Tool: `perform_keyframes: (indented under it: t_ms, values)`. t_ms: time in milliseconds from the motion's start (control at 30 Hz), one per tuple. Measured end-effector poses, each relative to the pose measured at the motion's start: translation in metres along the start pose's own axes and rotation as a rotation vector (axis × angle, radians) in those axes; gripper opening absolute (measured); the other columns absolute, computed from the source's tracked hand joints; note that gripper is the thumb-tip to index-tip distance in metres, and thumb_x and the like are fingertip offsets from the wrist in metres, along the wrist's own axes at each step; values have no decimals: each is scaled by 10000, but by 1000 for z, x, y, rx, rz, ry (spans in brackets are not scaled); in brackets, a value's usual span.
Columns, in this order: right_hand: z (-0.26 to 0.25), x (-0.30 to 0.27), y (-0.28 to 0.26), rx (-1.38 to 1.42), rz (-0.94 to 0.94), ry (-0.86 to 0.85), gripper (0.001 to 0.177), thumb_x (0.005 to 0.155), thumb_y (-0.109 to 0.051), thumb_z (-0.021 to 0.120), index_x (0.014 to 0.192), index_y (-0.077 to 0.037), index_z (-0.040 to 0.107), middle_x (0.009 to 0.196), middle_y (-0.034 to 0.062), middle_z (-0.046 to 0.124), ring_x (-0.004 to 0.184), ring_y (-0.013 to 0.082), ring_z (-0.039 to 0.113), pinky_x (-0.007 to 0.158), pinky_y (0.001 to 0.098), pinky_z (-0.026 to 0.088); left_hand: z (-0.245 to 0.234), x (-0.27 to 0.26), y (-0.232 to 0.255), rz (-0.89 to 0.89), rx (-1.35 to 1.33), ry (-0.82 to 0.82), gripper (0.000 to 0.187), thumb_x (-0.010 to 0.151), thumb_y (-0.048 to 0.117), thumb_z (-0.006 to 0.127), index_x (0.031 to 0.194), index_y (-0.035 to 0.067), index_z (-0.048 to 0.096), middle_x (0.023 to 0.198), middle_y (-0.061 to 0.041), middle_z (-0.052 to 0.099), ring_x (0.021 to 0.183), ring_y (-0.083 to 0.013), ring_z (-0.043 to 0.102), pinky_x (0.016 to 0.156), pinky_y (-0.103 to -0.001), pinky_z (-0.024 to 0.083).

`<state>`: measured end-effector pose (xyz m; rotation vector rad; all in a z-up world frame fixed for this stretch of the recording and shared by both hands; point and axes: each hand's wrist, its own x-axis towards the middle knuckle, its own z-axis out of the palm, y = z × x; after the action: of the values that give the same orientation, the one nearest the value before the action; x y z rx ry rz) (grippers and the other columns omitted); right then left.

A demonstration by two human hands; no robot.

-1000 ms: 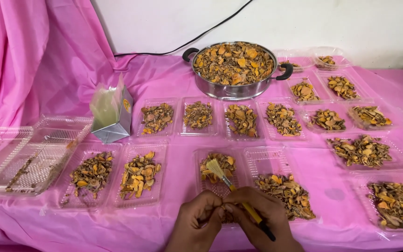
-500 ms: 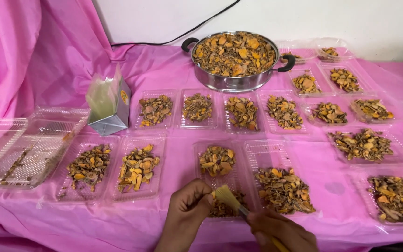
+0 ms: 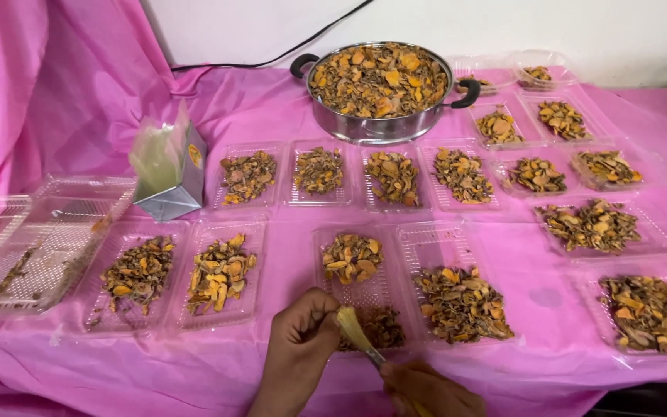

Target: Cleaning and sorting dried herbs in plastic containers using a brush and manual picking

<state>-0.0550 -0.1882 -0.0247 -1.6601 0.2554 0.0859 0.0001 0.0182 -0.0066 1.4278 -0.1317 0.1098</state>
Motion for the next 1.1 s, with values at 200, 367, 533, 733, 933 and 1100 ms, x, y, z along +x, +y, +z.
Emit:
perform_keyframes:
  t_ms: [200, 367, 533, 733, 933, 1100]
  values:
    - [-19, -7, 22, -205, -164, 227, 284, 783, -194, 821, 1057, -216, 896, 870, -6, 924, 633, 110, 812, 658, 207, 636, -5, 36, 6, 166, 344, -18, 215, 952, -38, 602, 813, 123, 573, 683, 34, 449, 590, -71, 372, 516, -250, 298]
    - [-40, -5, 43, -273, -432, 305, 279, 815, -267, 729, 1077, -248, 825, 831, -46, 900, 648, 40, 788, 641, 184, 610, -9, 63, 4, 108, 638, 49, 172, 1013, 111, 610, 843, 124, 582, 661, 15, 466, 595, -103, 388, 545, -307, 311]
    - [-90, 39, 53, -379, -360, -15, 534, 787, -587, 618, 688, -156, 918, 602, 0, 812, 471, 138, 645, 462, 281, 425, -13, 42, 3, 127, 608, 56, 163, 982, 89, 582, 823, 121, 599, 715, 0, 590, 610, -112, 454, 572, -306, 376]
    - [-19, -14, -30, -218, -492, 457, 196, 943, -123, 633, 1112, -91, 726, 1024, 45, 804, 907, 105, 745, 855, 219, 560, -6, 11, 40, 167, 1026, -311, 194, 1041, 142, 501, 912, 24, 584, 871, -182, 637, 924, -348, 603, 793, -551, 458]
    - [-9, -9, -27, -241, -434, 423, 150, 920, -171, 660, 969, -155, 801, 974, -17, 847, 882, 75, 765, 781, 209, 565, -2, 36, 35, 247, 1310, -545, 381, 636, -183, 522, 934, 15, 653, 958, -195, 663, 865, -406, 659, 746, -547, 534]
    - [-13, 1, -16, -172, -529, 413, 138, 911, -141, 666, 954, -108, 792, 938, 26, 835, 853, 98, 775, 753, 195, 568, 5, 44, 38, 98, 1365, -683, 367, 654, -209, 492, 896, 25, 636, 911, -169, 694, 913, -366, 671, 703, -531, 545]
